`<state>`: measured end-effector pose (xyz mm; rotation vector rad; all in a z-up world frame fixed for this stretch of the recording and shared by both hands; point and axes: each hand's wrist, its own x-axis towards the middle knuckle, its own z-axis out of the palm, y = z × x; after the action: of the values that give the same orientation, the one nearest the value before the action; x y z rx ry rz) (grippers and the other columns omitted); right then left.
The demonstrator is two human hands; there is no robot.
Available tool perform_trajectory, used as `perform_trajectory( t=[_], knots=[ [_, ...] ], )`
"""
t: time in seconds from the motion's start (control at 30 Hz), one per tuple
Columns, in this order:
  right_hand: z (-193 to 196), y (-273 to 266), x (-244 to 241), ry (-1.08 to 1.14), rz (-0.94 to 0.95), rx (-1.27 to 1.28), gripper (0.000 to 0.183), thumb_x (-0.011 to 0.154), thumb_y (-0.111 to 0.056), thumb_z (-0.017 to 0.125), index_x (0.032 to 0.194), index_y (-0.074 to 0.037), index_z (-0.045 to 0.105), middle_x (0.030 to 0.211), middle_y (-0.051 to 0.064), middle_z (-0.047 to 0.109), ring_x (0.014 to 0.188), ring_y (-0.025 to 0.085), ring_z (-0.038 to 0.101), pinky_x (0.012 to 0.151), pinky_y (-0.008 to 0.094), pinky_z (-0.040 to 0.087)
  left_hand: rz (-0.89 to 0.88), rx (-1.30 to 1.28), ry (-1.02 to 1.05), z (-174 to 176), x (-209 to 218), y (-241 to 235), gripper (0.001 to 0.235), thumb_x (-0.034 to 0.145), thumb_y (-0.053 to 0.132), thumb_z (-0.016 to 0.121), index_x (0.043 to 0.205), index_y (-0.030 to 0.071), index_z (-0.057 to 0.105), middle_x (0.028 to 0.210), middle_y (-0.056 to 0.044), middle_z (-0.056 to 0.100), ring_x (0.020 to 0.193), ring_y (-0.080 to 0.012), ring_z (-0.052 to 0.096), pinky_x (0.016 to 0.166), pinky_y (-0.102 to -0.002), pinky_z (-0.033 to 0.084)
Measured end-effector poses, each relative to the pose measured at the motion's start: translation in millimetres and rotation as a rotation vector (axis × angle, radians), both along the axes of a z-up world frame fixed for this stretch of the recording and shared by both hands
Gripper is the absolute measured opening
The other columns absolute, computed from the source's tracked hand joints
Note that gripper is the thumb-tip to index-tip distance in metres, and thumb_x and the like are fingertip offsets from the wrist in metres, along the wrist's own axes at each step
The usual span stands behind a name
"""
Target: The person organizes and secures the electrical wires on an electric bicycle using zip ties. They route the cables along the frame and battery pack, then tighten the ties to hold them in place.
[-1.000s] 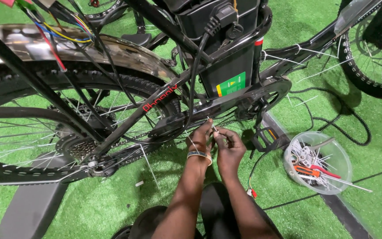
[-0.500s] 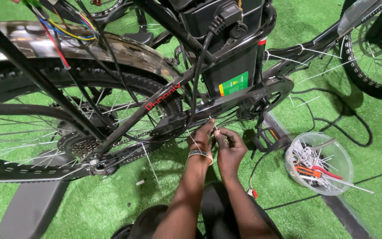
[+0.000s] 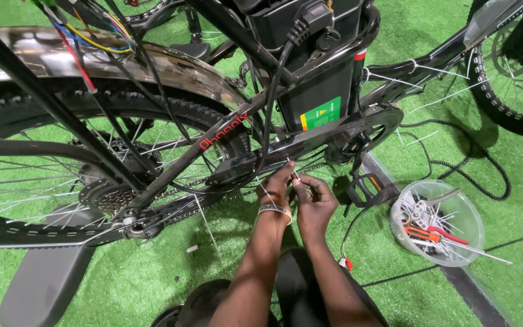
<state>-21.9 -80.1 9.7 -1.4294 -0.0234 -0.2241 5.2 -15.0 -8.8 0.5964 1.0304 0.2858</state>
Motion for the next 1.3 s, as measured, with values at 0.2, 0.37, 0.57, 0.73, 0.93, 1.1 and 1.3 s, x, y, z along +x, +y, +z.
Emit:
perform_trajectory(
  t=[0.2, 0.37, 0.57, 0.73, 0.93, 1.1, 1.3],
  knots=[
    [-3.5, 0.7, 3.0, 0.021, -0.008, -0.027, 0.012, 0.078, 0.002, 0.077, 0.088, -0.003, 0.072, 0.086, 0.009, 0.073, 0.076, 0.009, 0.065, 0.067, 0.024, 0.056, -0.027, 0.059, 0.001, -12.9, 3.7, 3.0, 0.042, 0.058, 0.017, 0.090, 0.089, -0.005, 0.071, 0.088, -0.020, 0.068, 0.090, -0.0280, 0.067, 0.082, -0.044, 0.054],
    [2.8, 5.3, 9.8, -0.039, -0.019, -0.076, 0.011, 0.076, 0.004, 0.078, 0.082, -0.004, 0.072, 0.083, 0.009, 0.071, 0.076, 0.011, 0.063, 0.069, 0.028, 0.054, -0.119, 0.183, 0.044, -1.3, 2.9, 3.5, 0.033, 0.058, 0.020, 0.087, 0.086, 0.005, 0.077, 0.088, -0.014, 0.072, 0.091, -0.0277, 0.068, 0.078, -0.038, 0.058],
    [1.5, 7.5, 13.5, -0.038, -0.058, -0.130, 0.016, 0.073, 0.004, 0.079, 0.083, -0.005, 0.071, 0.076, 0.002, 0.064, 0.070, 0.006, 0.054, 0.069, 0.024, 0.051, -0.152, 0.250, 0.051, 1.9, 3.2, 1.3, 0.032, 0.057, 0.022, 0.084, 0.086, 0.010, 0.078, 0.087, -0.015, 0.071, 0.087, -0.0286, 0.068, 0.073, -0.037, 0.060],
    [-0.7, -10.6, 12.2, 0.045, 0.059, -0.165, 0.011, 0.077, 0.000, 0.078, 0.083, -0.005, 0.071, 0.071, 0.004, 0.065, 0.066, 0.008, 0.055, 0.065, 0.028, 0.052, -0.182, 0.232, 0.025, 14.1, -6.4, 4.7, 0.036, 0.060, 0.021, 0.084, 0.093, 0.010, 0.078, 0.087, -0.014, 0.071, 0.083, -0.0304, 0.068, 0.075, -0.041, 0.057],
    [13.3, -14.2, 18.1, 0.368, 0.315, 0.026, 0.013, 0.087, -0.017, 0.067, 0.090, -0.004, 0.068, 0.077, 0.012, 0.067, 0.059, 0.018, 0.062, 0.053, 0.033, 0.057, -0.260, 0.282, 0.026, 10.4, -8.0, 9.6, 0.026, 0.066, 0.022, 0.078, 0.090, 0.013, 0.078, 0.075, -0.009, 0.069, 0.065, -0.0235, 0.065, 0.059, -0.037, 0.054],
    [23.5, -9.8, 18.5, 0.478, 0.408, -0.080, 0.021, 0.090, -0.012, 0.051, 0.079, -0.003, 0.067, 0.057, 0.010, 0.058, 0.047, 0.018, 0.057, 0.045, 0.032, 0.055, -0.329, 0.363, 0.037, 5.1, -8.0, 8.3, 0.022, 0.067, 0.025, 0.076, 0.086, 0.014, 0.077, 0.060, -0.004, 0.061, 0.055, -0.0160, 0.059, 0.052, -0.026, 0.047],
    [0.8, -9.0, 28.1, 0.391, 0.305, -0.063, 0.023, 0.083, -0.009, 0.051, 0.063, 0.000, 0.061, 0.047, 0.004, 0.032, 0.042, 0.012, 0.030, 0.039, 0.024, 0.034, -0.355, 0.462, 0.164, 40.2, -24.5, 5.6, 0.010, 0.067, 0.026, 0.076, 0.068, 0.016, 0.074, 0.048, 0.000, 0.056, 0.051, -0.0129, 0.058, 0.058, -0.025, 0.055]
  ],
)
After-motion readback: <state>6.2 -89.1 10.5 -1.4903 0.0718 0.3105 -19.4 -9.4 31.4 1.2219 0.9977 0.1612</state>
